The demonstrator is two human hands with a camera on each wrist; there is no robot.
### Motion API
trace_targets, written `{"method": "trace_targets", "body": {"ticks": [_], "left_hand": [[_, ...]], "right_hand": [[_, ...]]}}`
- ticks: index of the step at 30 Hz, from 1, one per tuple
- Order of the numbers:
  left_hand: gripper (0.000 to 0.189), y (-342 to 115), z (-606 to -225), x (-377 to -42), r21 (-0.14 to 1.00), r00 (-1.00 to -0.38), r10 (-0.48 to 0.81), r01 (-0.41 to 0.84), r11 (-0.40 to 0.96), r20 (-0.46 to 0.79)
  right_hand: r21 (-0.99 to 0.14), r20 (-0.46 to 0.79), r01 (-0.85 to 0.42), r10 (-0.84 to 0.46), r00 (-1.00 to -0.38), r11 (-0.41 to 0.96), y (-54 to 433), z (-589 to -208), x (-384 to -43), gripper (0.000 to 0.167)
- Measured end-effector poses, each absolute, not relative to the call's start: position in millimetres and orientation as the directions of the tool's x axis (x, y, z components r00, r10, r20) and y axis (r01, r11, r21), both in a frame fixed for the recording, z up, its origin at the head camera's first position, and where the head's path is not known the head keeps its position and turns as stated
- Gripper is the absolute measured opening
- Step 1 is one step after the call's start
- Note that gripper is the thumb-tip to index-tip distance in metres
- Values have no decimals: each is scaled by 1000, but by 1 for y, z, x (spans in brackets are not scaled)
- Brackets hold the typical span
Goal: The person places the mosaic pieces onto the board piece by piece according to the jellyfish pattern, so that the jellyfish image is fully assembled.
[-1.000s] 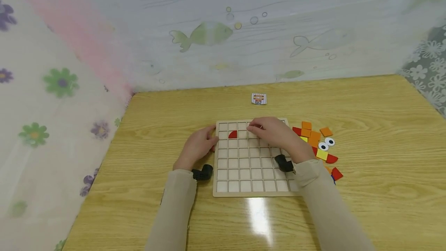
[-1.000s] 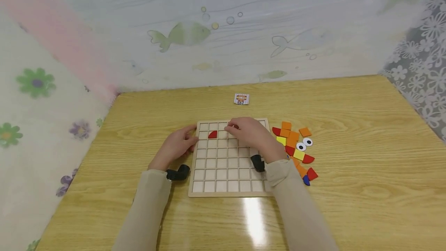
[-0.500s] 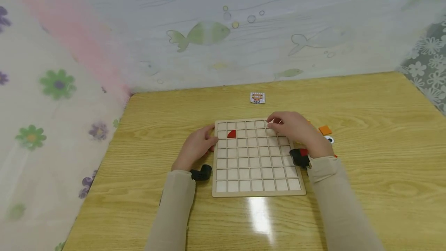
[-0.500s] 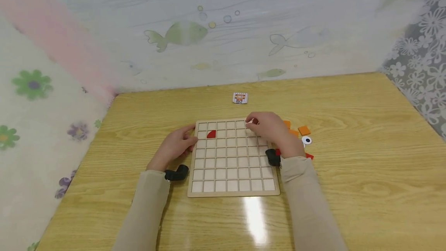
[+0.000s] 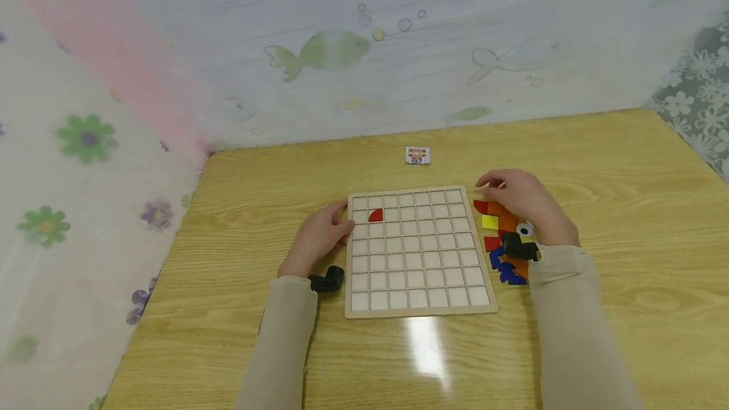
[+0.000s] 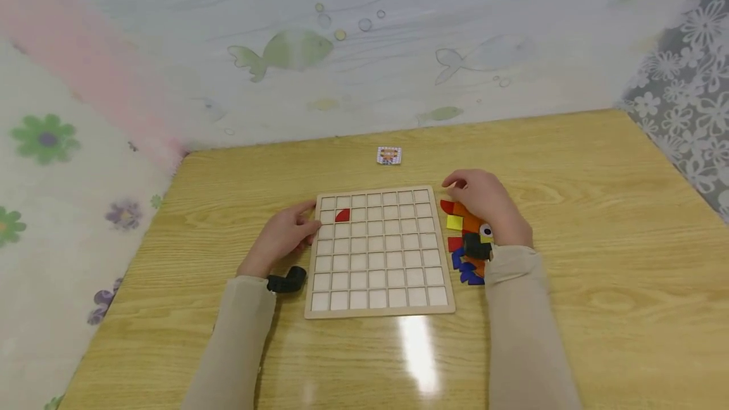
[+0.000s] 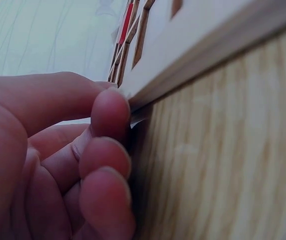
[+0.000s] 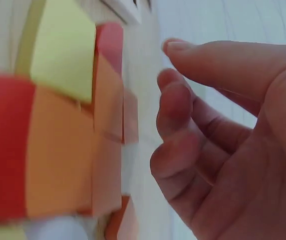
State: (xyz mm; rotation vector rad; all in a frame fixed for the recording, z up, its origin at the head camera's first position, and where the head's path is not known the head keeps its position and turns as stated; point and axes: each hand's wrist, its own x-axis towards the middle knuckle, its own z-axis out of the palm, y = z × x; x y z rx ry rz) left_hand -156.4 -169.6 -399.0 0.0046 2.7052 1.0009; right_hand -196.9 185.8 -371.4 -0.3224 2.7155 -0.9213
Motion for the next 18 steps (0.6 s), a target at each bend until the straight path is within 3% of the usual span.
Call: {"method": "trace_targets", "body": {"ticks": [11, 18], "left_hand": [[55, -170, -398, -156, 644, -962, 89, -103, 758, -258], [55, -170, -398, -158, 636, -962, 85, -104, 764, -260]], "right_hand": [[-625, -228, -53, -248, -942, 779, 208, -378, -197, 35], [-707, -346, 130, -180, -921, 695, 208, -380, -194, 36]]}}
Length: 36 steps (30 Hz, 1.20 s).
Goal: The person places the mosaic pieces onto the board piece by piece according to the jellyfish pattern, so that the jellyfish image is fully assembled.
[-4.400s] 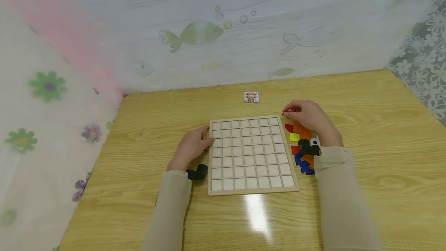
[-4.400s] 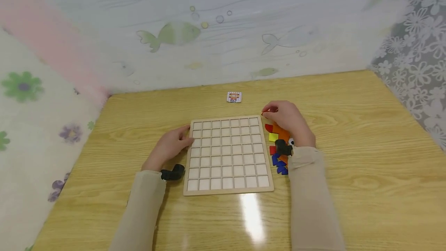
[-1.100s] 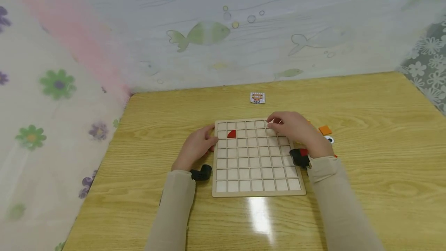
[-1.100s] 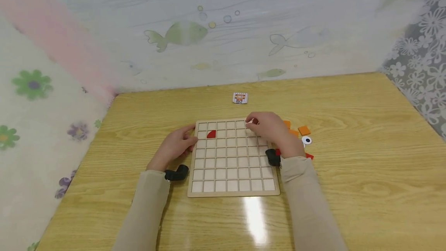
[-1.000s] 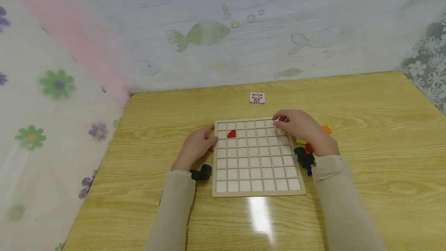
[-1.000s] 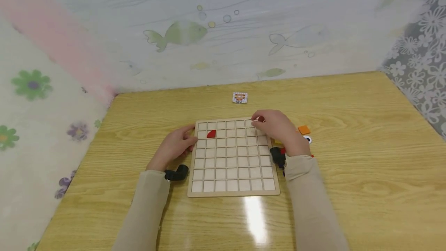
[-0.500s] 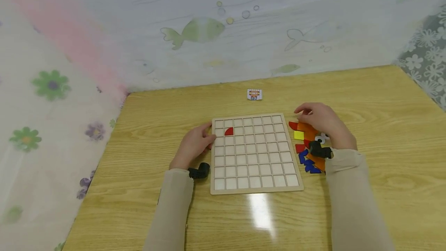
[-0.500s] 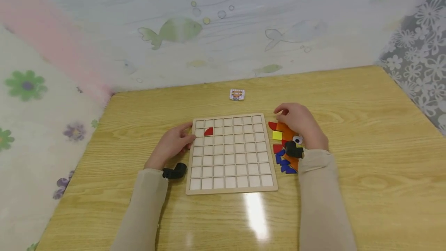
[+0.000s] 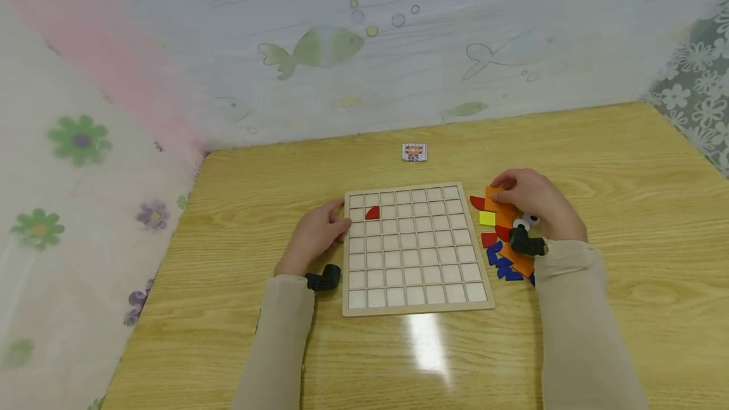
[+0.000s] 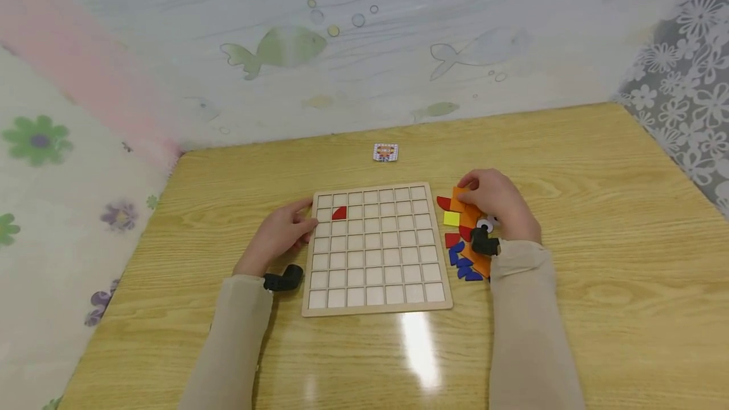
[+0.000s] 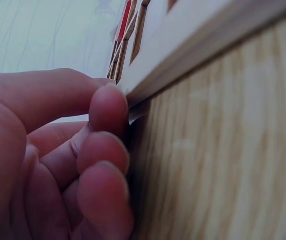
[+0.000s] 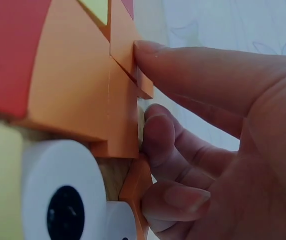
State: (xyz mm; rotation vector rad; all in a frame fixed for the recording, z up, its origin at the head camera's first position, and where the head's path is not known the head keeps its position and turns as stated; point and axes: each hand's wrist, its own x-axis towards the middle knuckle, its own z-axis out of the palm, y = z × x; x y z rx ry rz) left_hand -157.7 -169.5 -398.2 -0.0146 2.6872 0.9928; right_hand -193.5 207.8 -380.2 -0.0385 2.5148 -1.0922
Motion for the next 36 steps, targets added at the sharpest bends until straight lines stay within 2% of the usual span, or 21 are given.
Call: {"method": "trace_targets", "body": {"ticks": [4, 8, 16, 23, 28, 36], "left_hand": [[55, -170, -397, -157, 631, -962, 87, -100, 769, -259], [54, -170, -398, -156, 642, -965, 93, -89, 762, -245], [55, -167, -400, -153, 646, -963, 100, -89, 758, -250], [54, -168, -399, -155, 634, -970, 105, -60, 771, -220], [54, -169, -398, -155, 638, -970, 108, -59, 768, -219], [51, -170, -398, -154, 651, -967, 116, -62, 756, -226]], "right_hand": [[-701, -337, 120, -177, -925, 703, 206, -381, -194, 35], [-655, -266, 17, -210, -941, 755, 207, -383, -197, 32], [-635, -283, 3, -229, -931, 772, 210, -381, -198, 39], [-644, -221, -31, -224, -949, 764, 206, -374, -199, 43], [-646, -148, -87, -235, -961, 759, 194, -372, -199, 38], [-631, -92, -202, -331, -939, 749, 159, -376, -204, 36]]}}
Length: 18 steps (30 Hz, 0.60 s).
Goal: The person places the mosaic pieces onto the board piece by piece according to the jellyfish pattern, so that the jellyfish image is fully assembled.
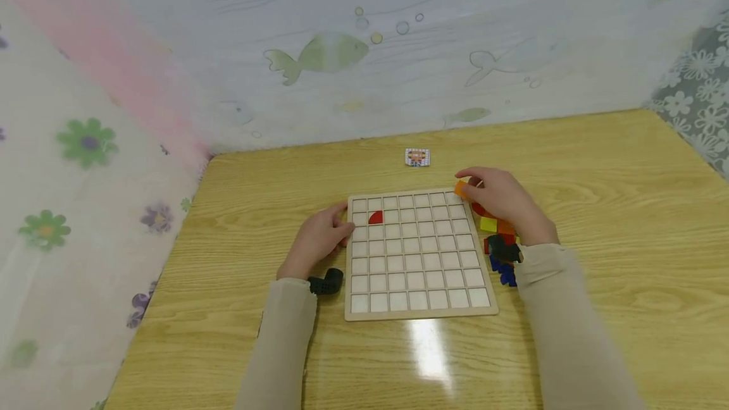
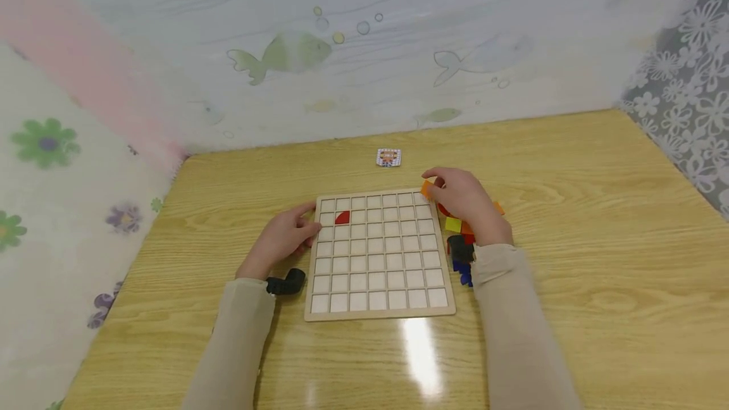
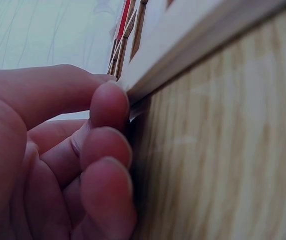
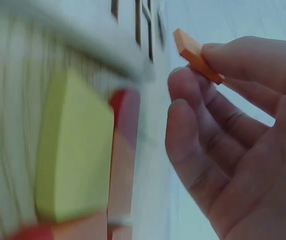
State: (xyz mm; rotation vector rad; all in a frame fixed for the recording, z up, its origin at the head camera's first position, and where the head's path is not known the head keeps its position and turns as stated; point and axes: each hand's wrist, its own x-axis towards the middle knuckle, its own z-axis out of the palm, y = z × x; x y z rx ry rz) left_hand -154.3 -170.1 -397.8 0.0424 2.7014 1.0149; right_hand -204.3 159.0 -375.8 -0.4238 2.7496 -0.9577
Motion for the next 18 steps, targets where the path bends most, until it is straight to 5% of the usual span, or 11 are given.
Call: {"method": "trace_targets", "body": {"ticks": [11, 18], "left_hand": [[52, -170, -401, -154, 650, -967, 101, -78, 756, -233], [52, -169, -400, -154, 657, -970, 84, -90, 749, -228]], "right_hand": [[-608, -31, -347, -458, -889, 714, 122, -381, -206, 28], [-622, -52, -332, -460, -887, 710, 112, -382, -208, 26]]}}
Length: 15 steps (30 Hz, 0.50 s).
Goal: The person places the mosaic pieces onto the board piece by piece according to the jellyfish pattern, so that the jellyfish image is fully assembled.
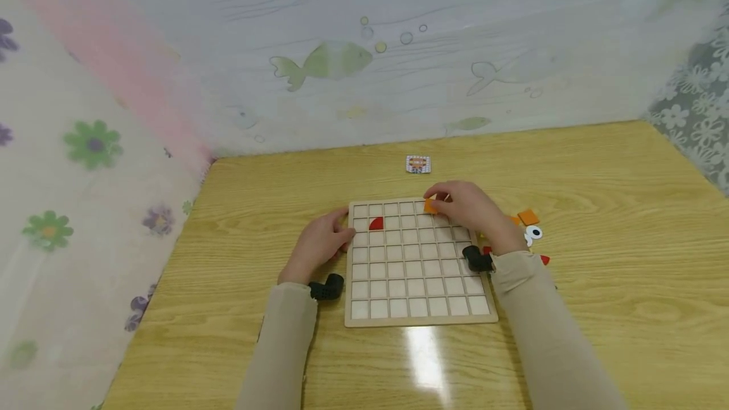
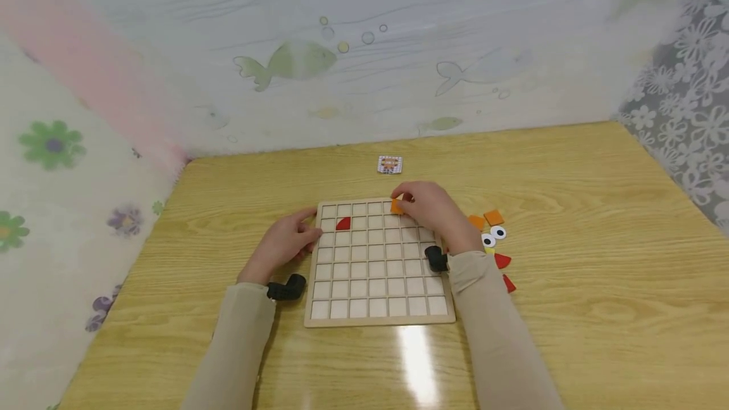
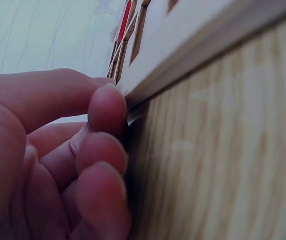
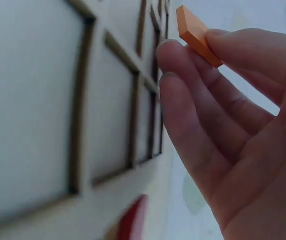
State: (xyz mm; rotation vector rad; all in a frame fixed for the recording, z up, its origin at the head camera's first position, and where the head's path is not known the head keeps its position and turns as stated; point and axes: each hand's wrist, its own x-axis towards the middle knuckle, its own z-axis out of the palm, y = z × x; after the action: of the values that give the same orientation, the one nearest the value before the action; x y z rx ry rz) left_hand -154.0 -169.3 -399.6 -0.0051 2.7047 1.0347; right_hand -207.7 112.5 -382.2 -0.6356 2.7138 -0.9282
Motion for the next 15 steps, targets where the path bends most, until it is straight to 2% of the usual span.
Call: {"method": "trace_targets", "body": {"ticks": [15], "left_hand": [[55, -168, -398, -154, 641, -971, 72, -93, 761, -227]], "right_hand": [[-684, -97, -303, -494, -864, 664, 96, -384, -212, 23]]}}
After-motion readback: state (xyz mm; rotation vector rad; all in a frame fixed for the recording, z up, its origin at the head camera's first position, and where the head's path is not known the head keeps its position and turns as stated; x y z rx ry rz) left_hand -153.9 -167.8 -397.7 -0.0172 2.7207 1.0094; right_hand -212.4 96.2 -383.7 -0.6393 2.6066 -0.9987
